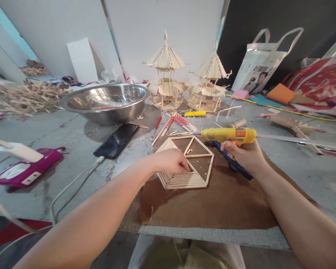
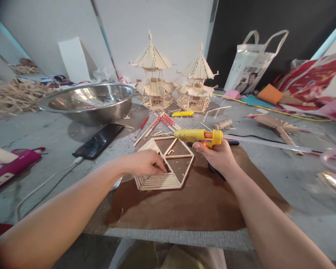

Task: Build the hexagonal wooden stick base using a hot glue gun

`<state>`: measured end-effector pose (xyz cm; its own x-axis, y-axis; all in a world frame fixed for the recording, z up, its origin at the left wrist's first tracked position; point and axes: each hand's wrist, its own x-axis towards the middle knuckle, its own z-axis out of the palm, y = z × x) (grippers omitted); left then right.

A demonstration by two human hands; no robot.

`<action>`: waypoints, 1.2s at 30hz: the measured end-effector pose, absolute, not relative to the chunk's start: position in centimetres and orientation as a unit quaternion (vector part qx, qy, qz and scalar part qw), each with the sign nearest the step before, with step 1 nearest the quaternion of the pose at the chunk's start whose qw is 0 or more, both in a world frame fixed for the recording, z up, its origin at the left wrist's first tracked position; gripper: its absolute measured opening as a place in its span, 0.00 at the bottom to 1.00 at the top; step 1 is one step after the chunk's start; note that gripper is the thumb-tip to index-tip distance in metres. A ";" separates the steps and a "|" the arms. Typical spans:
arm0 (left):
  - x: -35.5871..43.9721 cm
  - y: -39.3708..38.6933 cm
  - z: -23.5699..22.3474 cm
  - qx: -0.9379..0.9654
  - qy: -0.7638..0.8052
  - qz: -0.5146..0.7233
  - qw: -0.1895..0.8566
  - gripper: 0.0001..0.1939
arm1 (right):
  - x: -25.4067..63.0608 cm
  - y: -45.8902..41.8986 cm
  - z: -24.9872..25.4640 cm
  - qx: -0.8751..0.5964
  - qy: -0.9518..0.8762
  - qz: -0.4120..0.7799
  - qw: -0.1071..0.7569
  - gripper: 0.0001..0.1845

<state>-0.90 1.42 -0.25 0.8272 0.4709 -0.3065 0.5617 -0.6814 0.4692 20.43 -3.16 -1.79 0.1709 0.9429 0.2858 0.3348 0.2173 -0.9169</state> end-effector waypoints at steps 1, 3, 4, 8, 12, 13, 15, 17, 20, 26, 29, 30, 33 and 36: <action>-0.9 1.4 -0.2 0.914 0.283 -0.081 0.280 0.13 | 20.4 -3.1 -1.8 -0.555 -0.575 0.288 0.527 0.10; -0.9 1.4 -0.2 0.914 0.283 -0.081 0.278 0.13 | 20.4 -3.1 -1.9 -0.554 -0.575 0.288 0.529 0.10; -0.9 1.4 -0.2 0.914 0.283 -0.081 0.277 0.13 | 20.4 -3.0 -1.9 -0.552 -0.575 0.289 0.530 0.10; -0.8 1.3 -0.1 0.913 0.291 -0.082 0.273 0.13 | 20.3 -3.0 -2.0 -0.548 -0.575 0.290 0.533 0.10; -0.8 1.2 -0.1 0.913 0.293 -0.084 0.270 0.13 | 20.6 -3.1 -1.9 -0.566 -0.577 0.287 0.514 0.13; -0.8 1.2 -0.1 0.914 0.292 -0.084 0.269 0.12 | 20.7 -3.1 -1.8 -0.573 -0.580 0.293 0.499 0.14; -0.8 1.2 -0.1 0.915 0.292 -0.085 0.267 0.12 | 21.0 -3.1 -1.6 -0.590 -0.593 0.312 0.451 0.15; -0.8 1.3 -0.1 0.913 0.294 -0.087 0.268 0.12 | 21.4 -3.1 -1.3 -0.607 -0.614 0.329 0.384 0.17; -0.8 1.4 -0.3 0.912 0.296 -0.087 0.272 0.12 | 21.7 -3.1 -0.9 -0.615 -0.651 0.335 0.293 0.17; -0.8 1.5 -0.4 0.911 0.291 -0.075 0.282 0.11 | 22.3 -3.3 -0.7 -0.600 -0.686 0.347 0.220 0.17; -0.8 1.4 -0.3 0.911 0.291 -0.079 0.281 0.11 | 22.7 -3.2 -0.9 -0.605 -0.684 0.346 0.216 0.16; -0.8 1.4 -0.3 0.911 0.291 -0.081 0.281 0.11 | 22.8 -3.2 -0.9 -0.604 -0.685 0.346 0.214 0.16; -0.8 1.2 -0.1 0.911 0.292 -0.081 0.279 0.11 | 23.0 -3.2 -0.7 -0.600 -0.688 0.355 0.200 0.15; -0.7 1.1 0.0 0.911 0.298 -0.081 0.275 0.11 | 23.0 -3.2 -0.5 -0.600 -0.683 0.378 0.178 0.15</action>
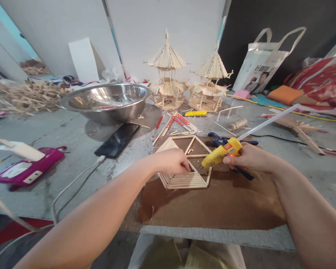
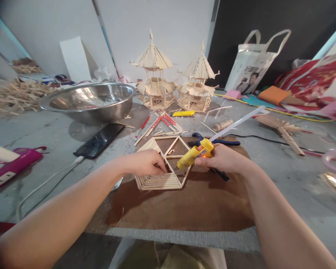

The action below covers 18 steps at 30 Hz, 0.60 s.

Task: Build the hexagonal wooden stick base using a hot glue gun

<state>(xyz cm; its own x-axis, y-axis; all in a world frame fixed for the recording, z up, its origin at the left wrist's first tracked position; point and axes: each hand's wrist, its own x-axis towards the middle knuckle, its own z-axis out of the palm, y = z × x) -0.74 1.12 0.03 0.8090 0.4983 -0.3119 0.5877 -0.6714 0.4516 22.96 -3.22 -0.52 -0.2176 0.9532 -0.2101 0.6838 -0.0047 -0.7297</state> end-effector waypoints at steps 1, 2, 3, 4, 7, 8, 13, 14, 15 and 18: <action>-0.7 1.1 0.1 0.910 0.300 -0.083 0.274 0.11 | 22.9 -3.2 -0.5 -0.599 -0.680 0.387 0.173 0.15; -0.7 1.1 0.1 0.910 0.300 -0.085 0.273 0.11 | 22.9 -3.2 -0.5 -0.597 -0.678 0.394 0.171 0.15; -0.7 1.1 0.1 0.910 0.300 -0.087 0.272 0.11 | 22.8 -3.3 -0.5 -0.595 -0.676 0.399 0.172 0.15; -0.7 1.1 0.1 0.911 0.298 -0.088 0.272 0.11 | 22.8 -3.3 -0.5 -0.593 -0.675 0.402 0.175 0.15; -0.6 1.1 0.1 0.913 0.296 -0.088 0.268 0.12 | 22.9 -3.2 -0.6 -0.590 -0.675 0.407 0.175 0.16; -0.6 1.1 0.1 0.913 0.296 -0.088 0.266 0.12 | 22.9 -3.2 -0.6 -0.591 -0.675 0.407 0.171 0.16; -0.7 1.1 0.1 0.914 0.295 -0.084 0.264 0.12 | 23.1 -3.2 -0.8 -0.593 -0.681 0.400 0.156 0.17; -0.7 1.1 0.2 0.914 0.296 -0.082 0.265 0.11 | 23.1 -3.2 -0.8 -0.592 -0.681 0.401 0.156 0.17; -0.7 1.1 0.1 0.913 0.299 -0.080 0.267 0.11 | 23.1 -3.2 -0.9 -0.591 -0.681 0.403 0.157 0.17; -0.7 1.1 0.0 0.907 0.316 -0.068 0.268 0.10 | 23.2 -3.2 -1.0 -0.593 -0.680 0.401 0.159 0.17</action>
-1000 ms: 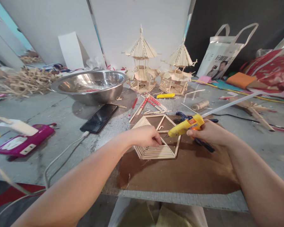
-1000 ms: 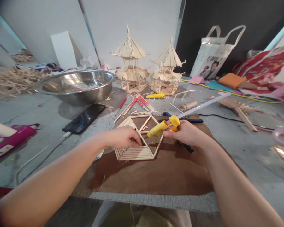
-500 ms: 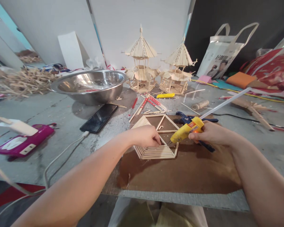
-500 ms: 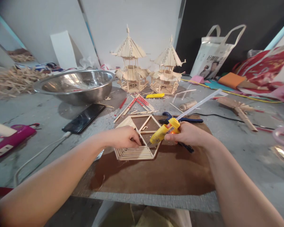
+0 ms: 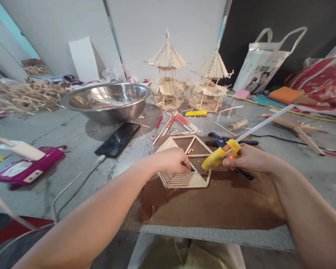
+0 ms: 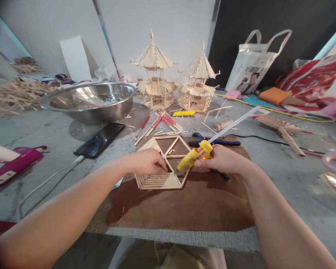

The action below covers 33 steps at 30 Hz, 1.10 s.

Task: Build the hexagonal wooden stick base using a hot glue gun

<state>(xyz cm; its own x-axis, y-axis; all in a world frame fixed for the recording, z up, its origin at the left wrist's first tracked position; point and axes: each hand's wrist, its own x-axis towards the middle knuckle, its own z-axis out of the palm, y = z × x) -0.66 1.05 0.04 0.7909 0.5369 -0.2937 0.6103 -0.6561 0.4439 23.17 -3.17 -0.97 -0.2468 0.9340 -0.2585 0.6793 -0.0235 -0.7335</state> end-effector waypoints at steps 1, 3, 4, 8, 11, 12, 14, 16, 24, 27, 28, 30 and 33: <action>-0.6 1.1 0.0 0.907 0.321 -0.063 0.267 0.10 | 23.2 -3.2 -1.0 -0.594 -0.680 0.400 0.158 0.17; -0.6 1.1 -0.1 0.907 0.324 -0.056 0.264 0.10 | 23.2 -3.2 -1.0 -0.595 -0.677 0.403 0.156 0.17; -0.6 1.1 -0.2 0.907 0.325 -0.055 0.263 0.10 | 23.2 -3.1 -1.0 -0.595 -0.676 0.405 0.159 0.17; -0.5 1.2 -0.3 0.907 0.325 -0.062 0.262 0.10 | 22.9 -3.2 -0.8 -0.593 -0.670 0.412 0.172 0.16; -0.5 1.2 -0.4 0.908 0.324 -0.060 0.260 0.10 | 22.7 -3.3 -0.6 -0.595 -0.666 0.413 0.181 0.15; -0.5 1.2 -0.5 0.908 0.326 -0.059 0.258 0.09 | 22.7 -3.3 -0.5 -0.596 -0.664 0.413 0.182 0.14; -0.5 1.2 -0.5 0.907 0.330 -0.059 0.255 0.09 | 22.6 -3.4 -0.4 -0.596 -0.662 0.415 0.184 0.14; -0.5 1.2 -0.5 0.906 0.332 -0.059 0.255 0.09 | 22.6 -3.4 -0.4 -0.596 -0.662 0.415 0.186 0.14; -0.5 1.3 -0.7 0.900 0.335 -0.057 0.272 0.09 | 22.7 -3.3 -0.7 -0.590 -0.676 0.405 0.176 0.15; -0.4 1.4 -0.6 0.901 0.336 -0.059 0.270 0.09 | 22.8 -3.3 -0.7 -0.596 -0.675 0.401 0.170 0.15; -0.4 1.4 -0.6 0.901 0.335 -0.060 0.269 0.09 | 22.8 -3.3 -0.7 -0.597 -0.675 0.399 0.169 0.15; -0.5 1.4 -0.5 0.902 0.330 -0.062 0.271 0.09 | 22.7 -3.3 -0.6 -0.597 -0.678 0.395 0.167 0.15; -0.7 1.5 -0.4 0.905 0.312 -0.067 0.281 0.09 | 22.7 -3.3 -0.6 -0.598 -0.682 0.389 0.162 0.15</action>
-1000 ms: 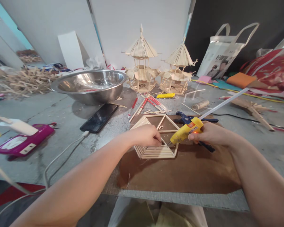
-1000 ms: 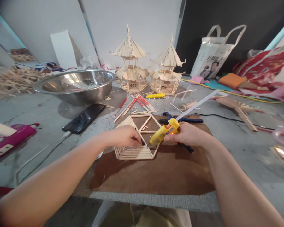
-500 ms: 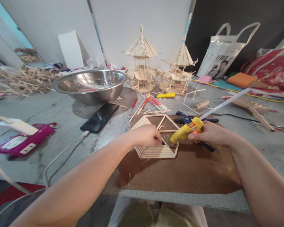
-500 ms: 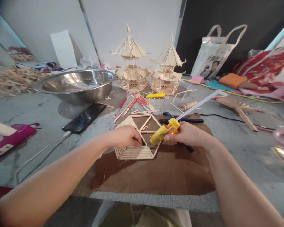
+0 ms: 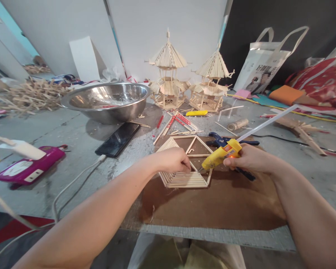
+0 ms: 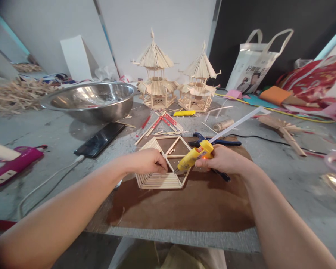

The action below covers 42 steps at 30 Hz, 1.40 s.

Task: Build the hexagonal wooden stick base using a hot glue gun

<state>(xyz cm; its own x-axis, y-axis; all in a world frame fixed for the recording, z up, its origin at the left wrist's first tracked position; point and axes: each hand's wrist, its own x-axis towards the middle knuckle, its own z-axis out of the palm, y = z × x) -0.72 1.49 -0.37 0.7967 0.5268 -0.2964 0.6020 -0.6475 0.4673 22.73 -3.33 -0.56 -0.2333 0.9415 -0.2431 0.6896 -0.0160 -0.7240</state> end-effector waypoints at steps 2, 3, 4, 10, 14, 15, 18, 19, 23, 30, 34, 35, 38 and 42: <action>-0.9 1.6 -0.3 0.909 0.293 -0.069 0.290 0.09 | 22.8 -3.3 -0.5 -0.595 -0.686 0.386 0.163 0.16; -1.0 1.7 -0.3 0.910 0.284 -0.070 0.293 0.10 | 22.8 -3.3 -0.6 -0.593 -0.687 0.385 0.164 0.16; -1.0 1.7 -0.3 0.911 0.279 -0.070 0.296 0.10 | 22.8 -3.3 -0.6 -0.592 -0.689 0.384 0.165 0.16; -1.1 1.8 -0.5 0.908 0.283 -0.078 0.299 0.10 | 22.9 -3.3 -0.6 -0.596 -0.687 0.385 0.154 0.17; -1.0 1.8 -0.6 0.910 0.281 -0.072 0.295 0.09 | 22.7 -3.3 -0.5 -0.592 -0.688 0.394 0.143 0.18; -1.0 1.8 -0.5 0.911 0.280 -0.071 0.294 0.09 | 22.6 -3.3 -0.4 -0.590 -0.689 0.396 0.145 0.18; -1.0 1.7 -0.5 0.912 0.280 -0.070 0.291 0.09 | 22.5 -3.3 -0.3 -0.589 -0.685 0.402 0.147 0.18; -1.0 1.7 -0.5 0.912 0.281 -0.070 0.290 0.09 | 22.4 -3.3 -0.3 -0.591 -0.684 0.403 0.145 0.18; -0.9 1.7 -0.5 0.913 0.283 -0.072 0.287 0.09 | 22.4 -3.4 -0.3 -0.595 -0.678 0.403 0.152 0.17; -0.8 1.6 -0.3 0.915 0.280 -0.080 0.280 0.10 | 22.4 -3.4 -0.5 -0.599 -0.673 0.402 0.166 0.15; -0.8 1.6 -0.3 0.915 0.282 -0.079 0.278 0.10 | 22.3 -3.4 -0.4 -0.598 -0.676 0.399 0.163 0.15; -0.8 1.6 -0.3 0.914 0.283 -0.078 0.279 0.10 | 22.3 -3.4 -0.4 -0.598 -0.676 0.399 0.160 0.15; -0.8 1.6 -0.3 0.915 0.282 -0.077 0.279 0.10 | 22.3 -3.4 -0.3 -0.600 -0.676 0.399 0.152 0.16; -0.8 1.5 -0.2 0.914 0.286 -0.079 0.278 0.10 | 22.5 -3.4 -0.4 -0.596 -0.679 0.404 0.147 0.18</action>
